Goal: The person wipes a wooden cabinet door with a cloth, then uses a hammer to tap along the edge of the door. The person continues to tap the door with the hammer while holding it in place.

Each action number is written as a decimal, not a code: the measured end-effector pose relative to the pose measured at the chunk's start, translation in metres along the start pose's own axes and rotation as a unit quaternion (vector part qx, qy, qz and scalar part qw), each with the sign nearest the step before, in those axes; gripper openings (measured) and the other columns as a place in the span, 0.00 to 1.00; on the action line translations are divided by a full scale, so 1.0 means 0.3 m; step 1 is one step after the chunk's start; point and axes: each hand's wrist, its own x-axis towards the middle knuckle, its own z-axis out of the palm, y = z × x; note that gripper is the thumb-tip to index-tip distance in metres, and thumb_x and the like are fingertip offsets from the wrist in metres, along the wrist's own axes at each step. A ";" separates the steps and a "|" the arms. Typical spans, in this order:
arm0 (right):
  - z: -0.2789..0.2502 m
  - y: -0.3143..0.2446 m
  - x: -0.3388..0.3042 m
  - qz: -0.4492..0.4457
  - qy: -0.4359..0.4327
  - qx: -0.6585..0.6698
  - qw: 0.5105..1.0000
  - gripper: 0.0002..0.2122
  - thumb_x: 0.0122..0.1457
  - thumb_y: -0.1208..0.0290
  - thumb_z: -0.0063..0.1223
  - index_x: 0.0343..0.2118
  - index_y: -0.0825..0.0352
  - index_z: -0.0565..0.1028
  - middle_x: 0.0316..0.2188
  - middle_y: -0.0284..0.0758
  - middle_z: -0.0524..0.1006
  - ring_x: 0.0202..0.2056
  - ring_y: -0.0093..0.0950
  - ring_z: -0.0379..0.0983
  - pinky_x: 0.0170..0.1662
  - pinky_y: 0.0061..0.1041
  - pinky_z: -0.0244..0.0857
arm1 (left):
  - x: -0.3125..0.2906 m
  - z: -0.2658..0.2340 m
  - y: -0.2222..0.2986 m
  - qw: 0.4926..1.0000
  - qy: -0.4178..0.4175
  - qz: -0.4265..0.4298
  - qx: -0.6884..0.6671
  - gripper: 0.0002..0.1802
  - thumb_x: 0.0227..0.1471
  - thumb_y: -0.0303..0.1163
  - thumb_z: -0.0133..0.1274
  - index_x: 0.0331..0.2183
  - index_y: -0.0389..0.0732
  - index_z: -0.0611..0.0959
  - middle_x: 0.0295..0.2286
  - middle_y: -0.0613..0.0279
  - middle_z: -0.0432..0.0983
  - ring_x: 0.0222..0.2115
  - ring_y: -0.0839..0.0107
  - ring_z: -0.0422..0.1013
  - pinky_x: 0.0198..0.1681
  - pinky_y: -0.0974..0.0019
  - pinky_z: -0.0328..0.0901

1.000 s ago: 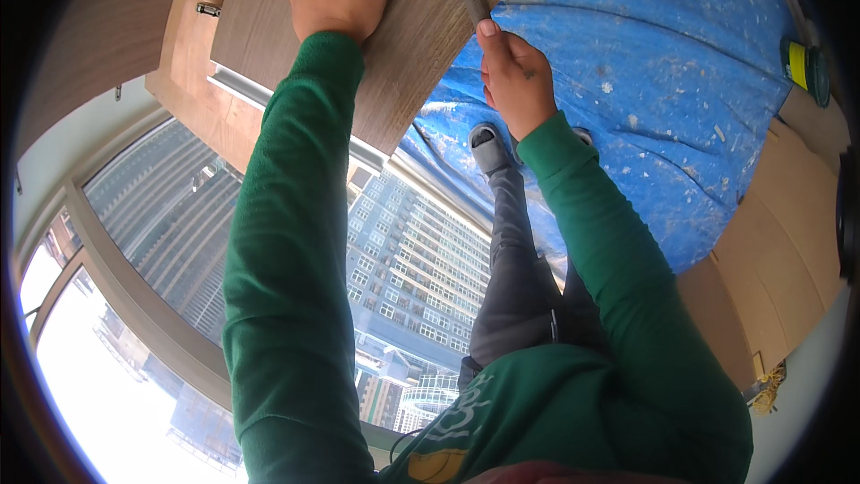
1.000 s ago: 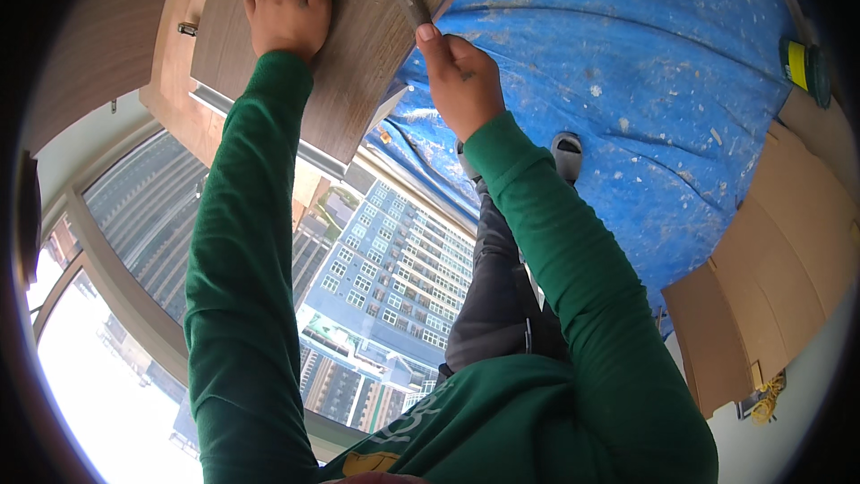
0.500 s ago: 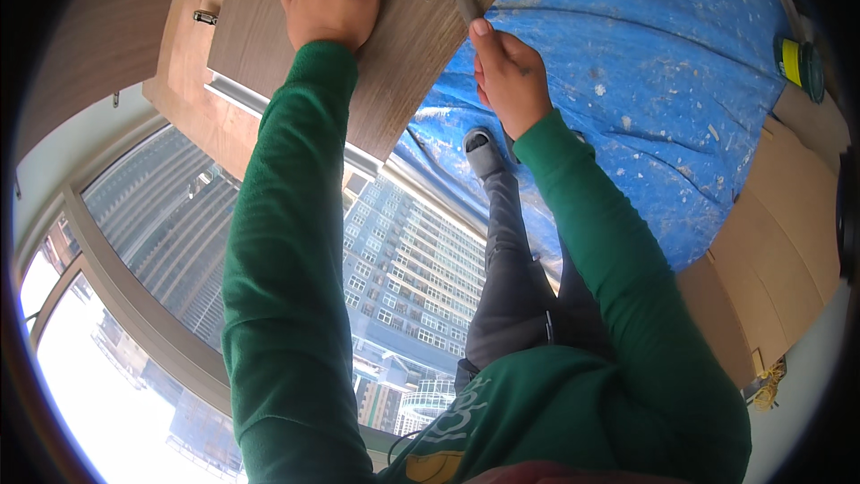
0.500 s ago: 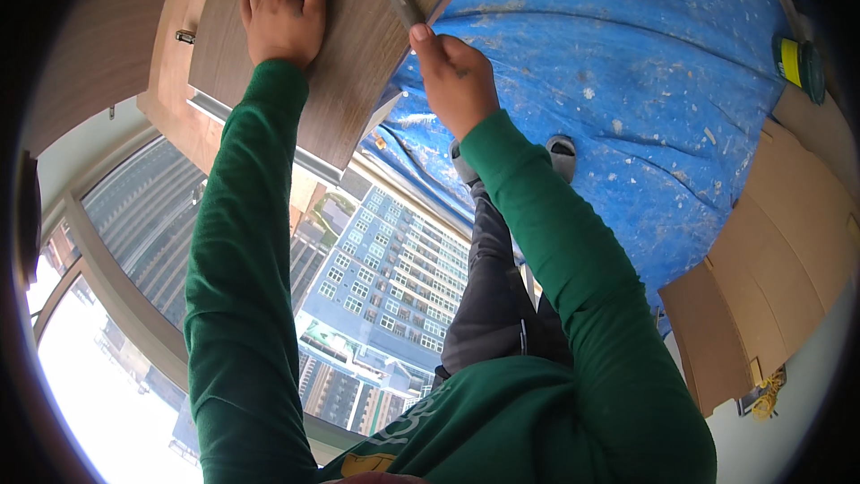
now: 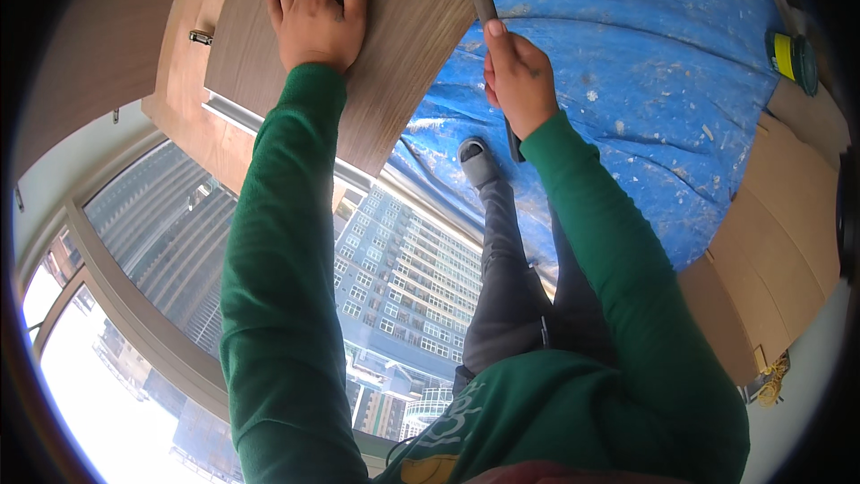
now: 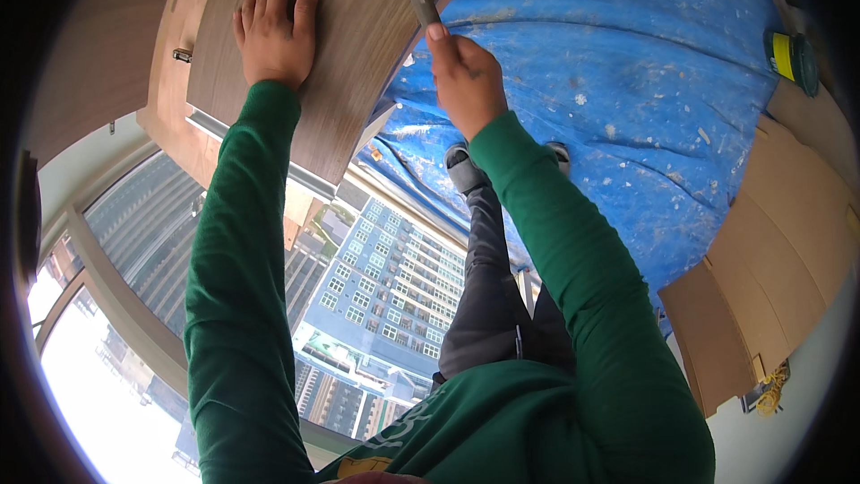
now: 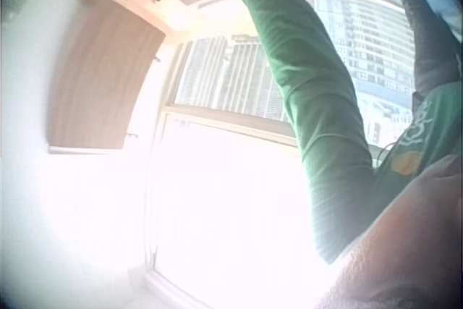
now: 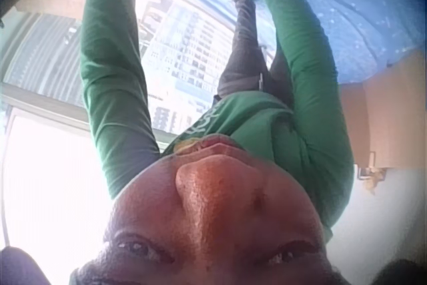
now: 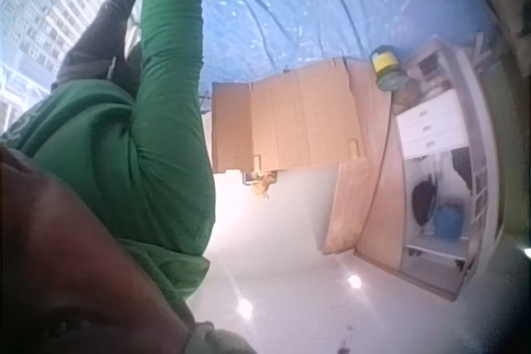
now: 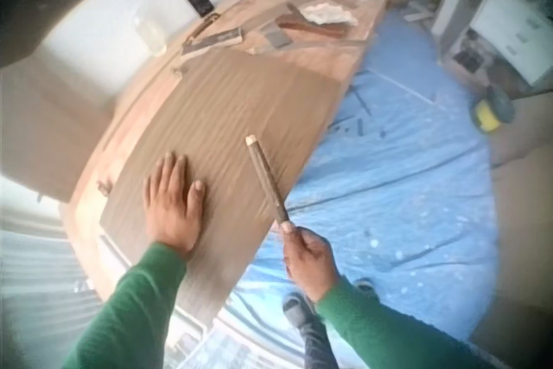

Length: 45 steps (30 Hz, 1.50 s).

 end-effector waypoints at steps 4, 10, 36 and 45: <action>-0.085 0.157 -0.149 0.017 -0.012 -0.045 0.999 0.24 0.71 0.48 0.48 0.28 0.66 0.74 0.16 0.27 0.66 0.18 0.19 0.63 0.22 0.24 0.60 | -0.001 0.005 0.006 1.000 0.007 0.003 0.004 0.36 0.66 0.60 0.39 0.66 0.52 0.68 0.68 0.60 0.58 0.70 0.58 0.51 0.72 0.45 0.39; -0.093 0.306 -0.181 -0.108 -0.042 -0.186 0.976 0.23 0.72 0.50 0.47 0.29 0.69 0.74 0.15 0.34 0.66 0.19 0.23 0.62 0.24 0.31 0.58 | 0.002 0.009 0.002 1.000 0.009 0.009 0.002 0.36 0.66 0.60 0.39 0.66 0.52 0.69 0.68 0.60 0.58 0.70 0.58 0.51 0.72 0.45 0.39; -0.028 0.298 -0.199 -0.075 -0.047 -0.203 0.975 0.24 0.72 0.52 0.48 0.25 0.69 0.72 0.15 0.34 0.65 0.21 0.20 0.58 0.25 0.30 0.58 | -0.004 0.007 0.008 1.000 0.003 -0.003 0.005 0.35 0.66 0.59 0.40 0.66 0.51 0.69 0.68 0.59 0.59 0.70 0.56 0.50 0.72 0.45 0.38; -0.055 -0.025 0.039 -0.024 0.033 0.013 0.999 0.24 0.70 0.47 0.49 0.26 0.64 0.70 0.18 0.26 0.64 0.17 0.17 0.60 0.19 0.22 0.56 | 0.000 -0.006 0.002 1.000 0.003 -0.003 0.009 0.37 0.65 0.61 0.38 0.66 0.51 0.69 0.68 0.58 0.59 0.70 0.56 0.51 0.72 0.44 0.40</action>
